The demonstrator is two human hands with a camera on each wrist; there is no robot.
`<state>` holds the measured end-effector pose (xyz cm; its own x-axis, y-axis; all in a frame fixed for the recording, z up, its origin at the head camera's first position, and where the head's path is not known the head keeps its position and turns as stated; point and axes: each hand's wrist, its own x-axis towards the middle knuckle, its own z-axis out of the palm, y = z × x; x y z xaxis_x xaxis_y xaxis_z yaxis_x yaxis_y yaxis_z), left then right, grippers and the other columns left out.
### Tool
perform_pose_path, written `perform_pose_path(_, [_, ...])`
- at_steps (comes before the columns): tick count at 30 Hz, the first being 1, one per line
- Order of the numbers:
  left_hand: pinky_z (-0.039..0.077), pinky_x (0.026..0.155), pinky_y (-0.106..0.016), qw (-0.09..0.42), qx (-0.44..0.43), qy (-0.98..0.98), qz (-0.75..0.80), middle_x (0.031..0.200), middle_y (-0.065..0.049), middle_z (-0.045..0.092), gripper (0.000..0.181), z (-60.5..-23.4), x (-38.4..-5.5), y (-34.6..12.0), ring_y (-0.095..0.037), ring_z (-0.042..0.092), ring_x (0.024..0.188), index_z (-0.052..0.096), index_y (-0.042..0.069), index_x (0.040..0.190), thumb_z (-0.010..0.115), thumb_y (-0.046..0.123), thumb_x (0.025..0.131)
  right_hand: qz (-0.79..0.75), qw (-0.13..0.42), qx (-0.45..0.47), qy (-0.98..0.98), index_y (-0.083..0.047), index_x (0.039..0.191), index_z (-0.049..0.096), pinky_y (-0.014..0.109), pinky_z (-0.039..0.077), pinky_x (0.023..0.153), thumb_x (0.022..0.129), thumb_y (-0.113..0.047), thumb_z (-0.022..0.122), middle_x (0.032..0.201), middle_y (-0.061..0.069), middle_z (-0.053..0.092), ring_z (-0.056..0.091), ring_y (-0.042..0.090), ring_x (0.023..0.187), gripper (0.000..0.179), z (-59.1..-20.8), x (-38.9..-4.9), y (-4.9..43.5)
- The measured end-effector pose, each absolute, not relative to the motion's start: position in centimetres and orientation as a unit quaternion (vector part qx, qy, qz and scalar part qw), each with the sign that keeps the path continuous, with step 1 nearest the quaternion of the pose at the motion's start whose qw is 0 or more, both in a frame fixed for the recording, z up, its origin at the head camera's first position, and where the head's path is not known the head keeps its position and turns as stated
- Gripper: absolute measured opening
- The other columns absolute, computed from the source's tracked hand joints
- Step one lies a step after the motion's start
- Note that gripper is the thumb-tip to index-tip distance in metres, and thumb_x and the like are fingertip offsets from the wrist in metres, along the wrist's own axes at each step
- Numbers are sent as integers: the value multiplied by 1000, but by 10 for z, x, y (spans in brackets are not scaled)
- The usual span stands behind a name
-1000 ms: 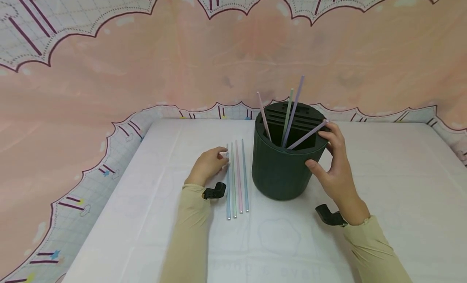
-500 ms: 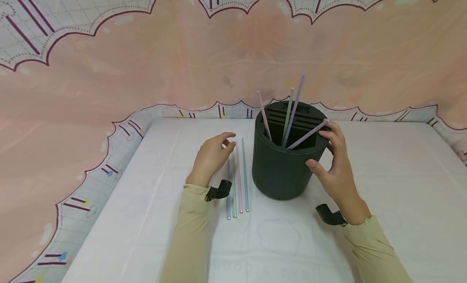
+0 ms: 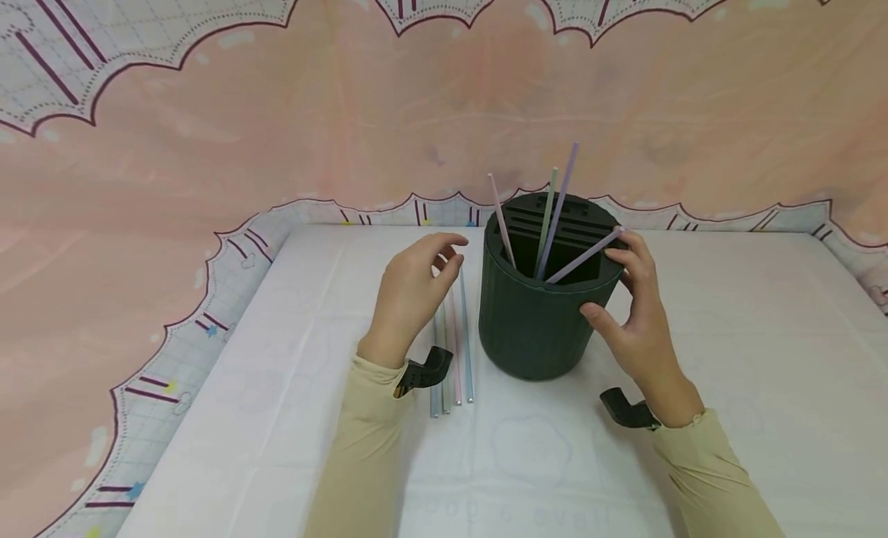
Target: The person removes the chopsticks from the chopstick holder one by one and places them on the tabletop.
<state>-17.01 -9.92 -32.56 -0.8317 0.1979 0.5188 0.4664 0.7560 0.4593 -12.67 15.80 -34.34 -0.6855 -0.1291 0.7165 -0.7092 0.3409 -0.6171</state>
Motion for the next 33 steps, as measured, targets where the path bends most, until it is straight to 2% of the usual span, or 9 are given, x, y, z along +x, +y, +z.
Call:
perform_pose_path(3, [45, 60, -21, 275, -230, -880, -311, 84, 5, 59, 15, -319, -166, -94, -6, 53, 74, 64, 14, 100, 57, 14, 87, 504, 287, 273, -767, 7, 123, 34, 55, 25, 95, 83, -43, 58, 140, 15, 24, 22, 26, 129, 68, -343, -127, 158])
perform_pose_path(7, [46, 61, -19, 321, -279, -839, -340, 87, 5, 60, 11, -311, -160, -87, -4, 53, 79, 66, 12, 94, 57, 15, 87, 504, 289, 275, -766, 7, 123, 35, 47, 27, 97, 83, -43, 58, 140, 14, 25, 22, 27, 128, 68, -342, -129, 159])
perform_pose_path(10, [44, 71, -19, 345, -311, -815, -347, 93, 4, 60, 12, -306, -156, -80, -8, 52, 89, 66, 11, 93, 61, 18, 85, 505, 290, 276, -765, 8, 123, 35, 43, 28, 98, 83, -43, 58, 140, 14, 25, 23, 28, 128, 68, -341, -130, 159])
perform_pose_path(13, [40, 82, -21, 358, -343, -801, -337, 97, 1, 59, 16, -302, -151, -72, -13, 49, 95, 67, 10, 94, 64, 22, 82, 505, 290, 277, -765, 8, 123, 35, 45, 27, 98, 83, -43, 58, 140, 14, 25, 23, 27, 128, 69, -341, -130, 160])
perform_pose_path(15, [37, 88, -23, 359, -364, -795, -327, 98, 0, 59, 19, -300, -148, -67, -16, 48, 98, 67, 10, 94, 66, 24, 81, 505, 290, 278, -764, 8, 123, 35, 44, 28, 97, 83, -43, 58, 140, 14, 25, 23, 28, 128, 68, -341, -131, 160])
perform_pose_path(20, [32, 95, -23, 343, -399, -796, -298, 98, -1, 61, 27, -297, -143, -55, -16, 49, 100, 67, 9, 100, 65, 29, 82, 498, 293, 281, -766, 8, 123, 35, 36, 29, 98, 84, -44, 57, 139, 15, 25, 23, 28, 128, 69, -342, -132, 160])
perform_pose_path(26, [28, 100, -29, 320, -385, -834, -232, 99, 1, 62, 32, -298, -138, -44, -15, 50, 100, 64, 11, 107, 57, 35, 86, 495, 292, 283, -768, 8, 124, 34, 41, 28, 98, 84, -44, 56, 140, 15, 24, 23, 29, 128, 69, -342, -133, 161])
perform_pose_path(33, [18, 105, -38, 300, -352, -872, -160, 98, 3, 60, 30, -301, -131, -33, -16, 47, 103, 64, 15, 105, 47, 36, 92, 497, 297, 288, -763, 9, 123, 35, 24, 28, 97, 84, -44, 56, 140, 16, 25, 24, 29, 127, 69, -342, -135, 163])
